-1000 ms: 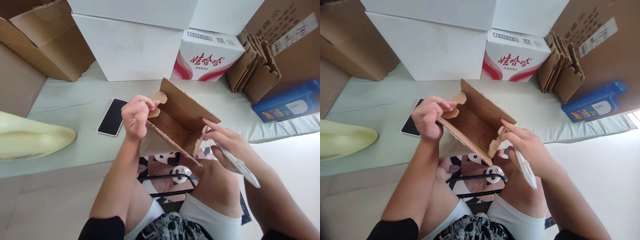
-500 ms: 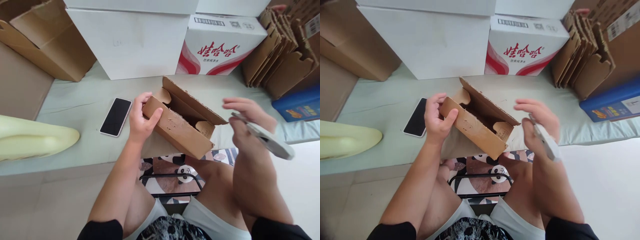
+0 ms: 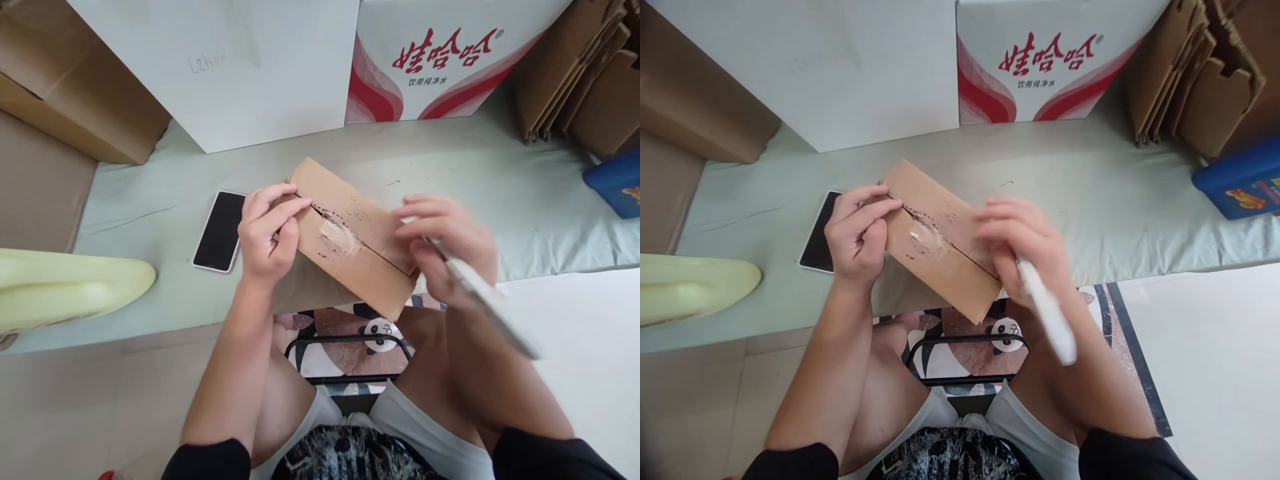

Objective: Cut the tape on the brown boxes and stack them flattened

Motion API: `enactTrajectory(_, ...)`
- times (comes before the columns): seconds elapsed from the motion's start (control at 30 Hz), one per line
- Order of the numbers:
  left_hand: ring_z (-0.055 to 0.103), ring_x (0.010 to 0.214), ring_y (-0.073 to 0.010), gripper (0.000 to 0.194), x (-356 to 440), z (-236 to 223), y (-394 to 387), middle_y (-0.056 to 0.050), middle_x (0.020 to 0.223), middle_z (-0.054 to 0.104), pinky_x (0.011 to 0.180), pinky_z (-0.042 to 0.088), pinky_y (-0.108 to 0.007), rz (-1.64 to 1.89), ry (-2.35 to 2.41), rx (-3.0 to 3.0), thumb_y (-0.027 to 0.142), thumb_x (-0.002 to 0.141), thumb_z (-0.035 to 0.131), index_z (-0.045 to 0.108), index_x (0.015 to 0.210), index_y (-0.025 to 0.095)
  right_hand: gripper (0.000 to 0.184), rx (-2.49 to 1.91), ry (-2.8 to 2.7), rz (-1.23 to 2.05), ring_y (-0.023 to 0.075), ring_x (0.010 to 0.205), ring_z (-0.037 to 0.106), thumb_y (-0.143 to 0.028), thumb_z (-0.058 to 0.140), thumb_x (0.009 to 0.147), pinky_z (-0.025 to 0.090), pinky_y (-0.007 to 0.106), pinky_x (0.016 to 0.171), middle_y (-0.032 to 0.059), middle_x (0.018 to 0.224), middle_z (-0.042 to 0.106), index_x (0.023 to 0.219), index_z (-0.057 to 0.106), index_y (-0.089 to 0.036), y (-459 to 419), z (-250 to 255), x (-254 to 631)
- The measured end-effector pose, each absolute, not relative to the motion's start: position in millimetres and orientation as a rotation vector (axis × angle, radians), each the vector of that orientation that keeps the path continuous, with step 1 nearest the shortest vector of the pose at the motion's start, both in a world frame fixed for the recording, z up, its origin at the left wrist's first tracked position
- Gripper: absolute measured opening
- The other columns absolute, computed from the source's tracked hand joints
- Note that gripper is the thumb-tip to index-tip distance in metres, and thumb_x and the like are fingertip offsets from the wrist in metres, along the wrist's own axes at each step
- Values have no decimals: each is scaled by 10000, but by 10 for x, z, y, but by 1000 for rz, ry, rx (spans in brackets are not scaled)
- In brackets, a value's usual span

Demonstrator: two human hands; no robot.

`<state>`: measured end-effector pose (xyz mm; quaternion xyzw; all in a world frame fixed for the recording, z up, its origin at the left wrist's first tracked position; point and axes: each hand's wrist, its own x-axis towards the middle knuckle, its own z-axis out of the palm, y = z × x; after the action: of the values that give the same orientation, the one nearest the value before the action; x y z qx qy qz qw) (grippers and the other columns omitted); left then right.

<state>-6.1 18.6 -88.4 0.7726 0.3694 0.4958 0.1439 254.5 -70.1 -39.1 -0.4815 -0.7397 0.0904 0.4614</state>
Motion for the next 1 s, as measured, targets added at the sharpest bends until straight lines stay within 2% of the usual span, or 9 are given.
enactTrajectory(0.03,652,1137,-272,333,-70,-882,179,-55,1237,724,1083,503,-479,1439,1048,2210,348,1021,494,814,1103,310,128,-1231,-1677,148,263,1109,706,-285,540,992,562,467,980,58,1071,736,977,666,-267,-684,-426,2548)
enactTrajectory(0.13,669,1111,-263,336,-95,-891,163,-52,1235,733,1052,519,-464,1455,1040,2197,390,1023,504,824,1091,312,456,-1370,-1247,116,220,649,629,-613,369,1030,528,390,631,35,702,556,1024,645,-250,-611,-603,2588)
enactTrajectory(0.23,685,1120,-255,341,-125,-911,174,-52,1247,737,1037,538,-452,1457,1055,2194,408,1023,508,828,1083,305,467,-1420,-995,223,152,414,457,-640,316,1042,404,309,479,-40,553,434,988,570,-252,-529,-825,2627)
enactTrajectory(0.33,686,1151,-254,321,-203,-951,243,-48,1251,738,1073,535,-449,1542,1076,2086,430,1012,543,831,1078,306,252,-1366,-992,233,165,573,649,-501,569,983,517,316,592,1,769,678,986,497,-260,-464,-1014,2650)
enactTrajectory(0.47,673,1207,-252,277,-396,-1048,387,-35,1232,752,1149,494,-458,1704,1183,1795,475,975,616,839,1056,333,287,-1199,-1277,492,211,895,766,-507,592,979,599,386,821,45,1041,760,1082,444,-284,-439,-1176,2669)
enactTrajectory(0.63,630,1319,-284,484,-467,-1109,395,-35,1322,736,1215,429,-497,1622,1194,1764,690,962,538,809,1163,344,381,-1134,-1594,618,254,1276,680,-620,329,1033,561,494,1024,116,1365,663,1281,294,-333,-499,-1128,2597)
enactTrajectory(0.83,622,1353,-293,644,-302,-1087,268,-87,1380,717,1219,433,-474,1469,1107,1812,763,961,459,777,1223,269,298,-1189,-1419,358,237,1441,559,-416,235,1046,485,564,1144,111,1488,586,1335,258,-350,-544,-802,2417)
enactTrajectory(0.9,685,1238,-300,762,-272,-1131,254,-108,1345,729,1106,532,-447,1373,1067,1790,873,866,491,761,1236,264,222,-1067,-1314,363,221,1454,546,-366,264,1046,478,556,1158,51,1475,605,1251,350,-362,-564,-682,2417)
enactTrajectory(1.0,699,695,-212,830,-206,-1232,219,-100,986,772,618,591,-338,1085,1036,1651,943,769,534,740,1184,254,224,-890,-1281,389,215,1525,460,-297,321,1015,435,568,1204,-37,1487,604,1162,473,-370,-616,-530,2473)
